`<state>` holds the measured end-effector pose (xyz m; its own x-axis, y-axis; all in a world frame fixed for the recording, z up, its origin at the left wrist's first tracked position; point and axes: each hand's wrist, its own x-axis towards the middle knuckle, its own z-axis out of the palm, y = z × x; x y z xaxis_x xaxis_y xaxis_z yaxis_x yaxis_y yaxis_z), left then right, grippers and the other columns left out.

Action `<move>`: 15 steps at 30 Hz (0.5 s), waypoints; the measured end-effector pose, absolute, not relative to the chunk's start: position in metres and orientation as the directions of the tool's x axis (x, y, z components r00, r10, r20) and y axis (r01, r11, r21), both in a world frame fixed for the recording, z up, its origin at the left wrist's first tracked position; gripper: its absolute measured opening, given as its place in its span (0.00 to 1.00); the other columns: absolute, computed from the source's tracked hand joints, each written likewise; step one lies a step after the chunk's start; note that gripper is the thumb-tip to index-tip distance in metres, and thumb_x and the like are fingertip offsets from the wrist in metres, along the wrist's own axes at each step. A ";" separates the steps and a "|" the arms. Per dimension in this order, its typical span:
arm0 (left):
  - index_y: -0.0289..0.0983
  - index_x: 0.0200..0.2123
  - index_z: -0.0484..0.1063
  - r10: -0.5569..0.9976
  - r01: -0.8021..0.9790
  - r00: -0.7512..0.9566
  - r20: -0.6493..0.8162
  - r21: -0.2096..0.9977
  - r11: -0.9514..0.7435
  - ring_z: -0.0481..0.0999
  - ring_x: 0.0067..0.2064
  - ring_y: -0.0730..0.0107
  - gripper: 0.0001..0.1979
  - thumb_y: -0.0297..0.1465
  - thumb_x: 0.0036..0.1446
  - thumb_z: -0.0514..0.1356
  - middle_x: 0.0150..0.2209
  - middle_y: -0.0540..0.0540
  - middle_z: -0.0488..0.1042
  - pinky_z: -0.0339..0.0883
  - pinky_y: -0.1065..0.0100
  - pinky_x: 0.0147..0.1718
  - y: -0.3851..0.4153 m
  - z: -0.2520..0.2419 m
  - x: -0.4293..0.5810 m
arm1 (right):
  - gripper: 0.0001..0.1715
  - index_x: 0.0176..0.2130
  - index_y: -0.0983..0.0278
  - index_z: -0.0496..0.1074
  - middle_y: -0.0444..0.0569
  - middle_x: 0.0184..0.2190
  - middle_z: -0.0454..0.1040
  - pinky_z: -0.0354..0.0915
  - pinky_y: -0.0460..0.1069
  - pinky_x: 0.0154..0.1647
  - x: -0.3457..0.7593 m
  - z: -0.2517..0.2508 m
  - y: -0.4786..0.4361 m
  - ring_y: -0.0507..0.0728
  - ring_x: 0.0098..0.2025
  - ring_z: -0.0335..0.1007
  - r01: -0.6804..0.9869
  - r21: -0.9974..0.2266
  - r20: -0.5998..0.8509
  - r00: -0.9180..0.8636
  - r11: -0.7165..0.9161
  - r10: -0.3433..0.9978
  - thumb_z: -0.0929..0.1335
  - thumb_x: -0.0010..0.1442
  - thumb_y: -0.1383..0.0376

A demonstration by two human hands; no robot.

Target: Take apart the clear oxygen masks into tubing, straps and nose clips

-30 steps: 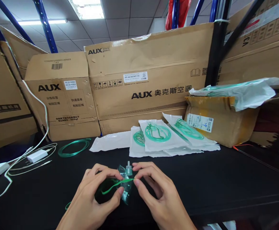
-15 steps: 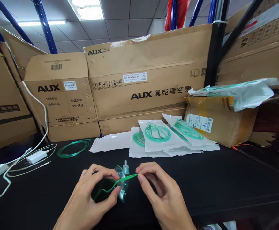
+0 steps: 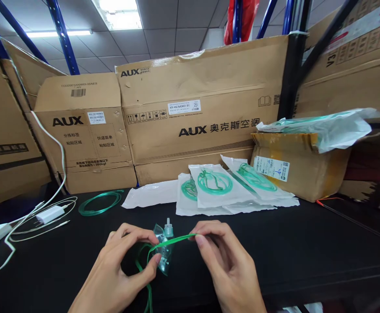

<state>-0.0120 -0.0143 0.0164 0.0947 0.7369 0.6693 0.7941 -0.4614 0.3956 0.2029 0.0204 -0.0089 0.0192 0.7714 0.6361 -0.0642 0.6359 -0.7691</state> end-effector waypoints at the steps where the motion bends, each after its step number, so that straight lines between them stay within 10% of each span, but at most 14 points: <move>1: 0.45 0.38 0.76 0.734 0.795 0.098 0.672 0.391 -0.464 0.77 0.40 0.58 0.07 0.26 0.58 0.63 0.35 0.52 0.81 0.62 0.58 0.43 -0.014 0.016 -0.011 | 0.04 0.41 0.52 0.77 0.44 0.39 0.79 0.75 0.43 0.49 0.202 -0.009 0.020 0.54 0.46 0.79 -0.072 -0.759 0.650 -0.018 0.648 0.760 0.71 0.70 0.62; 8: 0.45 0.40 0.77 0.702 0.763 0.201 0.683 0.340 -0.550 0.79 0.37 0.63 0.06 0.27 0.63 0.67 0.35 0.55 0.82 0.64 0.63 0.39 -0.006 0.007 -0.017 | 0.14 0.47 0.48 0.81 0.42 0.42 0.82 0.75 0.43 0.50 0.204 -0.005 0.020 0.53 0.46 0.80 -0.029 -0.633 0.762 -0.202 0.774 0.616 0.72 0.68 0.69; 15: 0.45 0.40 0.78 0.704 0.584 0.049 0.709 0.551 -0.596 0.79 0.37 0.68 0.03 0.30 0.66 0.66 0.36 0.54 0.81 0.70 0.69 0.38 -0.010 0.000 -0.009 | 0.16 0.50 0.54 0.78 0.46 0.43 0.83 0.78 0.48 0.51 0.196 -0.002 0.024 0.56 0.45 0.82 -0.122 -0.904 0.428 -0.224 0.411 0.875 0.75 0.65 0.53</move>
<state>-0.0092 -0.0096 -0.0004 0.0493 0.7039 0.7085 0.5839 -0.5959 0.5514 0.1958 0.0243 -0.0024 -0.2242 0.8754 0.4282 -0.1224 0.4106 -0.9035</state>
